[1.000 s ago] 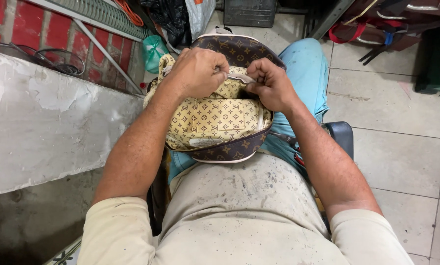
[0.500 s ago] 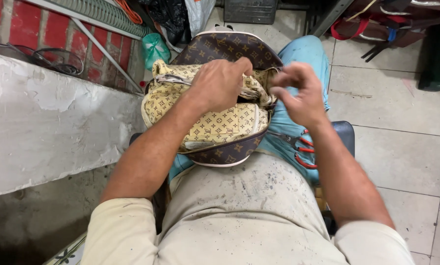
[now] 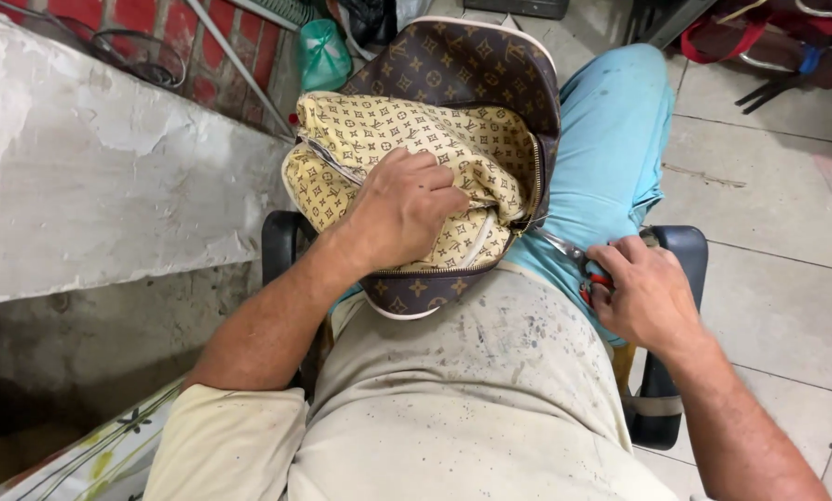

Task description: Repairing the interior lining of a backpack by trimming excess material with scissors

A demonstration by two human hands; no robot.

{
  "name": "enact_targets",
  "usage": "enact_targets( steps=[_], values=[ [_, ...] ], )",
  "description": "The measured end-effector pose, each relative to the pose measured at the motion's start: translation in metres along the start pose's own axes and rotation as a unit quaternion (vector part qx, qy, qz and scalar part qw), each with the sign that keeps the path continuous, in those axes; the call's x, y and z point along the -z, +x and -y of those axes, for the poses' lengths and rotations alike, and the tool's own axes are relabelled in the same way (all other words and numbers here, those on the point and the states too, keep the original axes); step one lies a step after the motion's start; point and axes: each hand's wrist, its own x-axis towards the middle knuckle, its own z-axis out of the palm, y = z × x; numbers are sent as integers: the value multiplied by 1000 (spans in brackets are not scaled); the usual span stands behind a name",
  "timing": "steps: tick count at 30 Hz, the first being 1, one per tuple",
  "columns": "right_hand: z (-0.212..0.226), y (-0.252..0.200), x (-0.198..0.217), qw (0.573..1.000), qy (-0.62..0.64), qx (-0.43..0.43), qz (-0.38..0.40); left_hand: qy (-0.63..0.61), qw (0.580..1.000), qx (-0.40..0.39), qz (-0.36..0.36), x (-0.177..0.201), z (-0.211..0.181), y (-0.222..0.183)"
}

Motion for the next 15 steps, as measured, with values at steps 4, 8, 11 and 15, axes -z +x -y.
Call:
enact_targets(
  steps=[4,8,11,15],
  values=[
    [21,7,32,963,-70,-134,223,37,972,120,197,9,-16,3],
    [19,8,83,936,3,-177,305,12,969,141,204,1,-19,9],
    [5,-5,90,942,73,-198,259,-9,979,124,159,8,-11,16],
    [-7,-4,76,995,74,-34,55,-28,921,203,332,30,4,43]
  ],
)
